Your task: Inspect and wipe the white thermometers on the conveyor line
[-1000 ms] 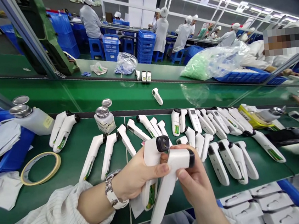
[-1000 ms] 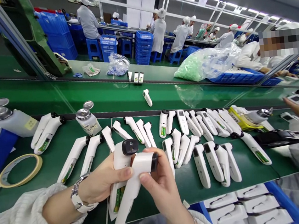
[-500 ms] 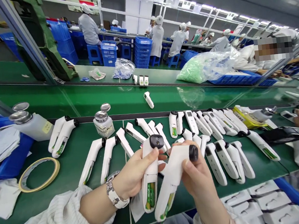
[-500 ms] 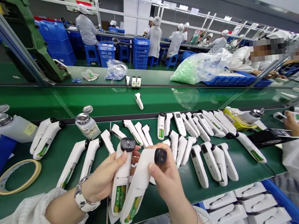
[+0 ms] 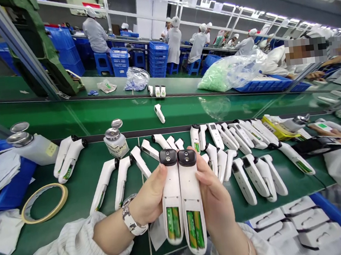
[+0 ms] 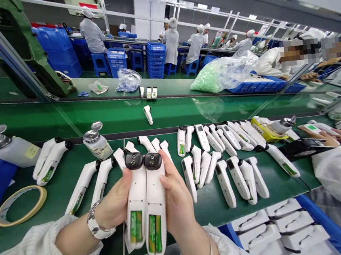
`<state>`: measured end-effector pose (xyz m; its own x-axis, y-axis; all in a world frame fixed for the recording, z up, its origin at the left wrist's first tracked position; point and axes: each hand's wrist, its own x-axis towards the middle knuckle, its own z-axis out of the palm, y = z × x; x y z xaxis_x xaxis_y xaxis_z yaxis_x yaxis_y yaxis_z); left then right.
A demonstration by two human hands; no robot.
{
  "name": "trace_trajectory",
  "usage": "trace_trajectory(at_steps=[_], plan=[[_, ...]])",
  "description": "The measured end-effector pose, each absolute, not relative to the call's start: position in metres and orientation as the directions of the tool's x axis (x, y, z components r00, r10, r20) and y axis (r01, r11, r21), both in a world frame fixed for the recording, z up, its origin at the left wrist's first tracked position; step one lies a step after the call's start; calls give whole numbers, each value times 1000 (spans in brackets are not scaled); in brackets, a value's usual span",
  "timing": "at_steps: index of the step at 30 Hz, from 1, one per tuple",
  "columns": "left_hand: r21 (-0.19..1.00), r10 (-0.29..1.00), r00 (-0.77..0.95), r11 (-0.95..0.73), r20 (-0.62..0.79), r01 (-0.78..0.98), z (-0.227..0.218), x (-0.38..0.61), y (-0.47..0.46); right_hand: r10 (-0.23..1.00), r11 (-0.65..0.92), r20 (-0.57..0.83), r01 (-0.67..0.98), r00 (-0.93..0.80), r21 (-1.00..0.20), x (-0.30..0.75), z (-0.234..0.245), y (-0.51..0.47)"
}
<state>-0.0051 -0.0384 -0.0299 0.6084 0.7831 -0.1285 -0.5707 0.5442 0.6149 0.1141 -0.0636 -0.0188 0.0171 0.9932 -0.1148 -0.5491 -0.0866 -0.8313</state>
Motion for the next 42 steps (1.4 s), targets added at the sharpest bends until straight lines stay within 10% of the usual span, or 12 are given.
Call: trace_trajectory(at_steps=[9,22,29,42], plan=[[684,933,237,360,-272,-635,-27,-1,-35,995,-10,-56,-470,83,-882,121,-15,-57],[567,834,452,549,-317,-615,-21,-1,-41,997,11,-26,-492,67,-871,122,-20,-56],[651,834,450,537,-318,-536,-27,-3,-43,956,278,258,-155,138,-948,121,-30,-56],[643,844,444,523,-301,-559,-19,-12,-38,929,-197,-118,-198,-350,-960,133,-57,-90]])
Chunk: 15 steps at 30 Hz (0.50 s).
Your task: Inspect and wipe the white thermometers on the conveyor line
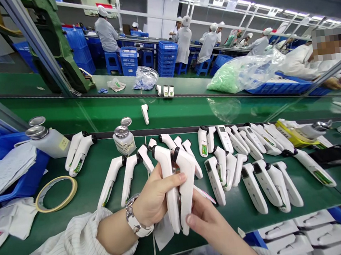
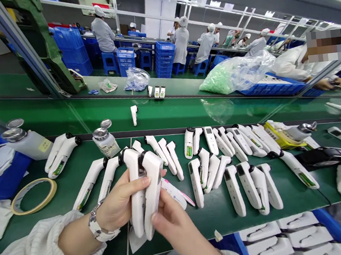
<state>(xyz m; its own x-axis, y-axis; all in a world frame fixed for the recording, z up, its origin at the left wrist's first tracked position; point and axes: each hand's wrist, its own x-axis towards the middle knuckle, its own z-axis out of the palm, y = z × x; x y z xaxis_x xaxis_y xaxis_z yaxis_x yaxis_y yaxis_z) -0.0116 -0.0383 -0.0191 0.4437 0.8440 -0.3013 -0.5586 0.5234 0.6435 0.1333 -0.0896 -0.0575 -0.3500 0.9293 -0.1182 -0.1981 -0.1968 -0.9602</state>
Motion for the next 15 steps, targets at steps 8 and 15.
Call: trace_trajectory(at_steps=[8,15], plan=[[453,814,553,567,-178,-688,-27,-21,-26,972,-100,-115,82,-204,-992,124,-42,-78],[344,754,657,618,-5,-707,-34,-24,-22,978,-53,-82,150,-190,-987,120,-37,-80]])
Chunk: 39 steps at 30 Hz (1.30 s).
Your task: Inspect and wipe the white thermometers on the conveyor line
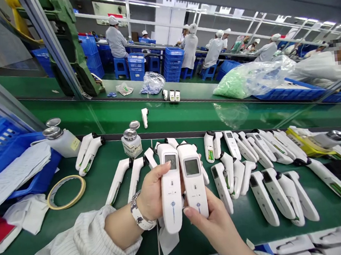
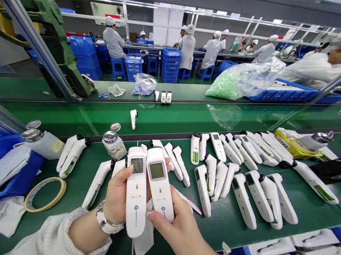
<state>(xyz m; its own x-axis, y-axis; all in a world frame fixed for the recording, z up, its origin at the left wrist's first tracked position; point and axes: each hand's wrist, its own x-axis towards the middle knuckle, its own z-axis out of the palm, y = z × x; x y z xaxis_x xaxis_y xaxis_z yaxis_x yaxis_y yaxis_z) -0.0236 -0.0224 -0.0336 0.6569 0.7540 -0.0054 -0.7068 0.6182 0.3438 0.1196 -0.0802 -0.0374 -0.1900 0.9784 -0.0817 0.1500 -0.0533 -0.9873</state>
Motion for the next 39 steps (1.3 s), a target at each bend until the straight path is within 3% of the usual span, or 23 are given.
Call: trace_trajectory(at_steps=[4,7,10,12,15,18,26,39], plan=[[297,715,698,661,28,-689,-28,-23,-23,976,-97,-110,75,-188,-992,118,-39,-82],[299,773,631,619,-68,-726,-21,-21,-22,981,-118,-123,38,-152,-992,120,-44,-81],[384,878,438,478,-191,-790,-16,-20,-18,988,-153,-153,10,-32,-988,124,-52,-77],[497,916,338,401,-216,-770,-16,-20,-14,982,-188,-190,-163,-3,-968,127,-55,-73],[650,936,274,351,-221,-674,-17,-23,-9,966,-258,-228,-583,-126,-770,130,-56,-70],[704,931,274,363,-243,-610,-18,-24,-7,932,-352,-278,-757,-231,-551,131,-54,-69],[689,894,387,427,-225,-586,-18,-24,-10,896,-437,-295,-782,-333,-445,128,-57,-66],[707,917,380,350,-124,-614,-16,-24,-14,917,-396,-258,-757,-303,-520,131,-64,-66]])
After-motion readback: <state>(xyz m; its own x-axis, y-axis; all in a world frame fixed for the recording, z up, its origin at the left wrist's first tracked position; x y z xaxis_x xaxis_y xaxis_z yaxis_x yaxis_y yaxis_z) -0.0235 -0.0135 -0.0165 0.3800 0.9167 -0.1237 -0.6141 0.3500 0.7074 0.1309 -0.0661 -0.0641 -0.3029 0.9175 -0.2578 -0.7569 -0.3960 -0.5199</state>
